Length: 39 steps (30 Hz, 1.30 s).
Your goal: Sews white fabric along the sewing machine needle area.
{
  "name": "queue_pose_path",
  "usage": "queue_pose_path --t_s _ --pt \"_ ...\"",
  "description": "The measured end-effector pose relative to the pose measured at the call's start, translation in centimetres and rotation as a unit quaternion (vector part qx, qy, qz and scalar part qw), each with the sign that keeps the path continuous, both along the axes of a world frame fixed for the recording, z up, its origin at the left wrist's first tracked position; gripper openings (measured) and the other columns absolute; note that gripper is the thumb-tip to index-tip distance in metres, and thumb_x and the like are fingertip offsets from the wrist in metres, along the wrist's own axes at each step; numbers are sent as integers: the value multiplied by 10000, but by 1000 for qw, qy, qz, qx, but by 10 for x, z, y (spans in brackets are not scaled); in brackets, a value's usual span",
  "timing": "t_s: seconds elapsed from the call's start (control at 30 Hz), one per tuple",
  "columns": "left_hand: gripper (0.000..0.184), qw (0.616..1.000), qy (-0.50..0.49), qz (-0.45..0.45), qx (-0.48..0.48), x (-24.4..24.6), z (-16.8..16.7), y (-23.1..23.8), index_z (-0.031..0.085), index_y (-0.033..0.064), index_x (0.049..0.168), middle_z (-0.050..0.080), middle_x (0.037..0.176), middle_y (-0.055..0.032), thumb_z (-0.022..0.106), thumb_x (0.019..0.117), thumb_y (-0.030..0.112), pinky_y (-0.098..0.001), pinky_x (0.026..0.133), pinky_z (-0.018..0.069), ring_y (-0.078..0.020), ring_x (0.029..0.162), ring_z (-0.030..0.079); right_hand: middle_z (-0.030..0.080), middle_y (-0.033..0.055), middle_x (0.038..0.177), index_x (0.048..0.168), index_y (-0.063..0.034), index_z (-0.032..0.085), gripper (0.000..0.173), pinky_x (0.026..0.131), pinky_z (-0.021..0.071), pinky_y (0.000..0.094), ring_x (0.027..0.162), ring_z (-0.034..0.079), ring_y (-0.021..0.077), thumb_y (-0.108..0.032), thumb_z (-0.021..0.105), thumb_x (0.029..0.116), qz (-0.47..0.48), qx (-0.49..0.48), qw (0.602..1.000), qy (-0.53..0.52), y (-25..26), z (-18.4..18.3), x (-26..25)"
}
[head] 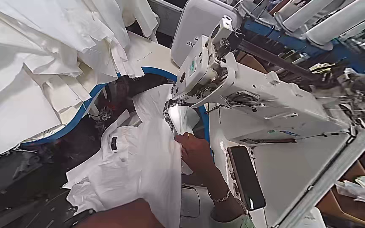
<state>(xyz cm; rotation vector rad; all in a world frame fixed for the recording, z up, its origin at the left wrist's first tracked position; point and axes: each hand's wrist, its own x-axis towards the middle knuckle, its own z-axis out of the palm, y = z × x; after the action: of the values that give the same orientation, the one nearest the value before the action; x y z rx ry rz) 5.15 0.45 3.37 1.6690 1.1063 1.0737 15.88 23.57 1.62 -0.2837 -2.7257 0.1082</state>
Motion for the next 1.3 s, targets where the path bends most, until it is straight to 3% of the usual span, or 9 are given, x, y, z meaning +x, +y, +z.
queue_pose_path --t_s 0.17,0.3,0.4,0.53,0.67,0.8,0.97,1.1,1.3 --pt "196 885 128 445 47 -21 -54 97 690 -26 1086 680 1138 -206 634 948 100 -446 867 586 -320 1004 695 706 140 776 1240 58 681 483 460 507 459 551 653 299 -95 660 782 -17 -107 994 28 -9 1 11" --pt "557 875 148 447 -112 -2 -45 104 429 -10 1509 638 1292 -238 500 1051 298 -517 792 575 -362 940 710 721 198 771 1089 56 723 246 569 546 544 655 713 376 -102 598 947 -184 -60 980 32 23 23 27" --pt "650 889 170 372 -207 -24 -33 117 156 76 1649 693 1077 -241 376 1105 354 -589 840 516 -429 945 680 659 189 635 996 61 725 287 505 506 519 560 674 368 -144 526 1014 -200 -7 979 30 23 25 17" --pt "682 849 188 479 -119 -33 -34 136 298 -25 1577 550 1396 -315 538 1059 348 -538 797 563 -410 887 715 658 118 629 983 -7 760 251 392 464 426 472 640 291 -167 567 967 -104 44 993 21 -10 3 -7" --pt "251 836 248 484 71 -26 -55 124 708 -5 1031 647 1245 -294 600 1002 220 -479 726 603 -407 901 727 727 142 1258 860 -29 726 202 436 504 364 596 707 225 -116 566 948 -20 -19 999 34 0 -8 -2" --pt "507 868 296 396 42 -21 -56 104 603 8 1396 488 1542 -216 556 894 -44 -632 1064 440 -451 1398 488 686 162 1333 734 -22 646 176 426 473 350 559 677 198 -112 562 860 13 -50 999 6 2 -11 -1" --pt "432 861 298 405 74 -26 -60 114 643 -15 1321 532 1510 -197 540 902 -18 -698 1058 400 -453 1409 475 671 182 1346 658 -39 600 154 425 459 338 550 657 188 -140 605 774 18 -44 998 -30 -4 -5 4" --pt "404 872 267 403 79 -26 -61 115 616 -48 1337 540 1498 -204 474 965 17 -499 1104 460 -372 1380 535 666 215 1331 648 -55 598 148 389 424 312 499 619 165 -163 617 747 14 -48 998 -24 -6 0 1" --pt "417 903 158 387 95 -29 -59 115 564 -81 1295 545 1447 -282 544 879 -85 -486 1086 485 -433 1369 523 514 287 1451 775 9 606 201 561 391 142 642 472 -33 -157 643 881 23 -352 936 11 -2 -5 -30"
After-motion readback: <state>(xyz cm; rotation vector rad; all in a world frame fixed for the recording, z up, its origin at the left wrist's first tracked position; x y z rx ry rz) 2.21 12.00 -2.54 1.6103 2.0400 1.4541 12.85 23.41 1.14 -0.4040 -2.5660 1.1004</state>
